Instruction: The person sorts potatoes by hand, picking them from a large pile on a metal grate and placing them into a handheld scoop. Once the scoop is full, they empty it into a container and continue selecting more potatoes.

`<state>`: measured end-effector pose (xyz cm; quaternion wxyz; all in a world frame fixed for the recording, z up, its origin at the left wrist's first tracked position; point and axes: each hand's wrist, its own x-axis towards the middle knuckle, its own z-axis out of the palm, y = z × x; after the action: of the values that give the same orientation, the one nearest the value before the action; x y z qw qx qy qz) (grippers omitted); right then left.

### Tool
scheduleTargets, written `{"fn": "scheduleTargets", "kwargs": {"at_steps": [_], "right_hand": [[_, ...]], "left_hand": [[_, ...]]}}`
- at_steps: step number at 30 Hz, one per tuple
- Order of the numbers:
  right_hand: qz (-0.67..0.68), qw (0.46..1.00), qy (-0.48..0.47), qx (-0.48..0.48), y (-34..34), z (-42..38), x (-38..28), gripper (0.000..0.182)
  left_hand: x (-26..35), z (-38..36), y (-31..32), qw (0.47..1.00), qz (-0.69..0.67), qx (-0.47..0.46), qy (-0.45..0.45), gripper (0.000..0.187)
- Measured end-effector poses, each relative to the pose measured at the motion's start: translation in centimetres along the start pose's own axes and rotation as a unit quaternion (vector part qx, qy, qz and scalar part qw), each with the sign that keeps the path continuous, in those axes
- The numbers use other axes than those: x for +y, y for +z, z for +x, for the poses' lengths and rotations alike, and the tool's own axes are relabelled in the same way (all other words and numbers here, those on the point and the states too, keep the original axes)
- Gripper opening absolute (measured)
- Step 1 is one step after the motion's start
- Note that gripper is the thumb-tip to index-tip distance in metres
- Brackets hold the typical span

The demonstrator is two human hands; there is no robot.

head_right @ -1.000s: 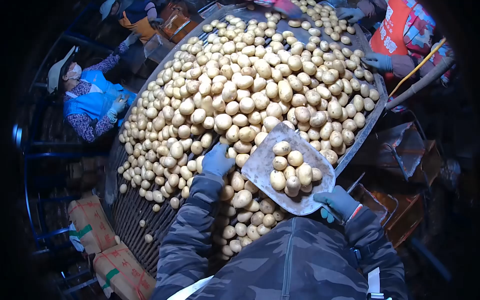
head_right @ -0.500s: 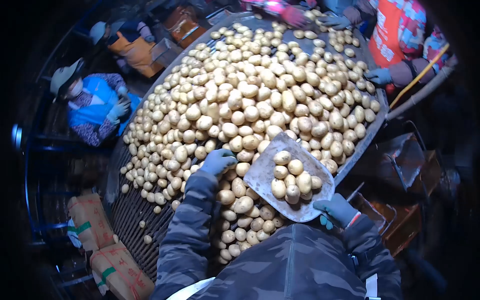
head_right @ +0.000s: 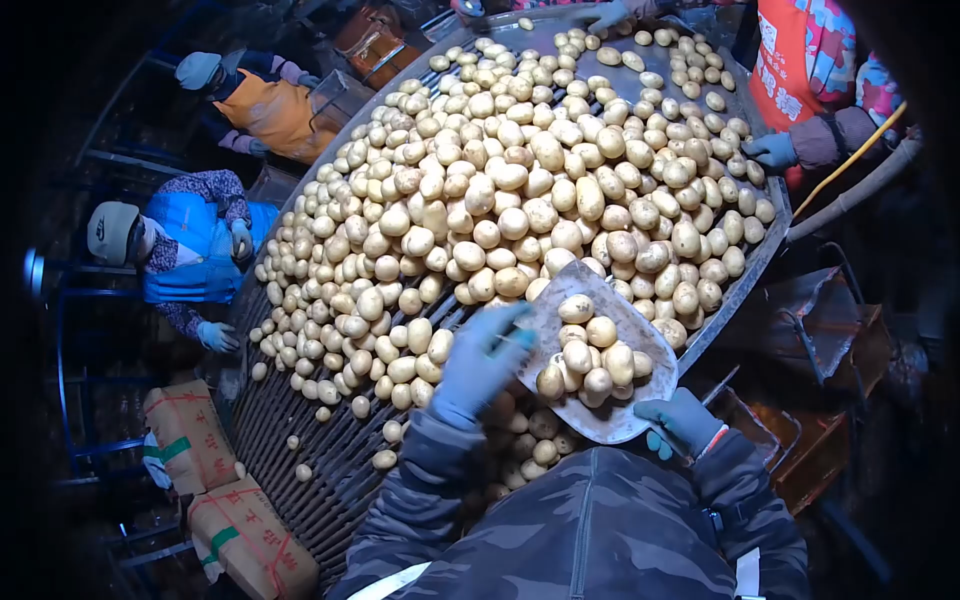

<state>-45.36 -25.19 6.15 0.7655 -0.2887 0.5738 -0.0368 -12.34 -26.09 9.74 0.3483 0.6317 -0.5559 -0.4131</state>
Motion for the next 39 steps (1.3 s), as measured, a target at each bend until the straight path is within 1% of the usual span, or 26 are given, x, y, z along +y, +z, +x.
{"fn": "scheduleTargets", "kwargs": {"at_steps": [3,5,8,9,11,12,14,15,16,17,18,19,20,21,22,24,25,27,28,30,31,33,35,36,37,39], "right_hand": [[0.023,1.0,0.009,-0.008,-0.1,0.2,0.2,0.02],[0.032,0.999,0.013,-0.01,-0.2,0.2,0.2,0.019],[0.053,0.998,0.013,-0.011,-0.2,0.4,0.3,0.018],[0.059,0.998,0.013,-0.012,-0.1,0.4,0.4,0.018],[0.067,0.997,-0.021,0.007,0.3,0.6,0.7,0.017],[0.072,0.996,-0.04,0.016,0.4,0.9,0.9,0.017],[0.054,0.998,-0.026,0.01,-0.5,1.4,1.6,0.017],[0.057,0.996,-0.059,0.029,0.0,1.8,1.7,0.018],[0.059,0.993,-0.091,0.048,0.5,2.3,1.9,0.019],[0.043,0.998,-0.045,0.029,0.2,1.9,1.9,0.019],[0.023,1.0,0.0,0.009,0.0,0.6,0.0,0.019],[0.002,0.999,0.043,-0.009,0.0,0.0,-1.3,0.019],[0.024,0.999,0.039,-0.003,0.3,0.0,-1.4,0.019],[0.034,0.999,0.008,0.002,0.3,0.6,-0.5,0.018],[0.045,0.999,-0.022,0.009,0.4,1.5,0.7,0.018],[0.039,0.999,-0.02,0.008,-0.6,2.0,1.7,0.018],[0.035,0.999,-0.019,0.007,-0.9,2.0,1.9,0.018],[0.04,0.999,-0.031,0.016,-0.6,2.2,2.3,0.018],[0.052,0.997,-0.042,0.031,-0.2,2.0,2.1,0.019],[0.033,0.999,-0.021,0.021,-0.4,1.7,1.9,0.019],[0.023,1.0,-0.012,0.017,-0.5,1.5,1.6,0.019],[0.027,1.0,0.007,0.009,0.0,0.5,0.4,0.02],[0.026,0.999,0.019,0.01,0.4,0.0,-0.4,0.022],[0.024,0.999,0.022,0.014,0.5,0.0,-0.5,0.023],[0.022,0.999,0.027,0.018,0.4,-0.2,-0.4,0.024],[-0.004,1.0,0.025,0.017,0.3,-0.1,-0.3,0.028]], "left_hand": [[-5.0,3.0,-4.8,0.99,-0.001,0.118,-0.078,0.036],[-10.8,5.6,-7.8,0.982,0.127,0.13,-0.048,0.037],[-11.8,8.5,-8.1,0.982,0.164,0.097,0.009,0.043],[-12.5,9.1,-7.2,0.966,0.226,0.109,0.056,0.05],[-12.8,10.0,-6.8,0.959,0.273,0.076,-0.028,0.053],[-12.6,10.0,-7.4,0.958,0.278,0.007,-0.073,0.051],[-12.2,9.2,-9.4,0.936,0.283,-0.134,-0.16,0.048],[-11.1,8.8,-10.1,0.927,0.299,-0.154,-0.163,0.04],[-10.9,8.3,-10.2,0.953,0.266,-0.058,-0.137,0.037],[-11.0,7.5,-10.2,0.967,0.227,0.038,-0.112,0.034],[-11.1,7.9,-10.2,0.972,0.208,0.077,-0.08,0.033],[-10.0,8.5,-9.9,0.97,0.223,0.087,-0.038,0.031],[-10.2,9.5,-9.5,0.973,0.214,0.09,-0.007,0.037],[-10.7,10.7,-8.9,0.974,0.204,0.092,0.026,0.043],[-10.9,12.0,-8.3,0.967,0.23,0.105,0.016,0.047],[-10.5,14.3,-6.8,0.951,0.28,0.129,-0.002,0.056],[-9.9,15.1,-5.6,0.93,0.341,0.125,-0.058,0.066],[-8.8,15.8,-4.7,0.927,0.316,0.124,-0.158,0.068],[-9.1,16.0,-4.9,0.937,0.294,0.123,-0.141,0.067],[-10.5,16.3,-6.1,0.955,0.249,0.119,-0.106,0.067],[-11.3,16.7,-6.5,0.976,0.143,0.127,-0.103,0.065],[-11.9,17.1,-6.8,0.983,0.088,0.113,-0.119,0.061],[-11.3,16.4,-6.8,0.986,0.089,0.102,-0.1,0.058],[-13.1,16.8,-7.0,0.983,0.144,0.093,-0.067,0.057],[-12.3,16.6,-7.1,0.972,0.208,0.081,-0.077,0.059],[-12.7,17.3,-7.1,0.98,0.165,0.071,-0.087,0.064]]}}
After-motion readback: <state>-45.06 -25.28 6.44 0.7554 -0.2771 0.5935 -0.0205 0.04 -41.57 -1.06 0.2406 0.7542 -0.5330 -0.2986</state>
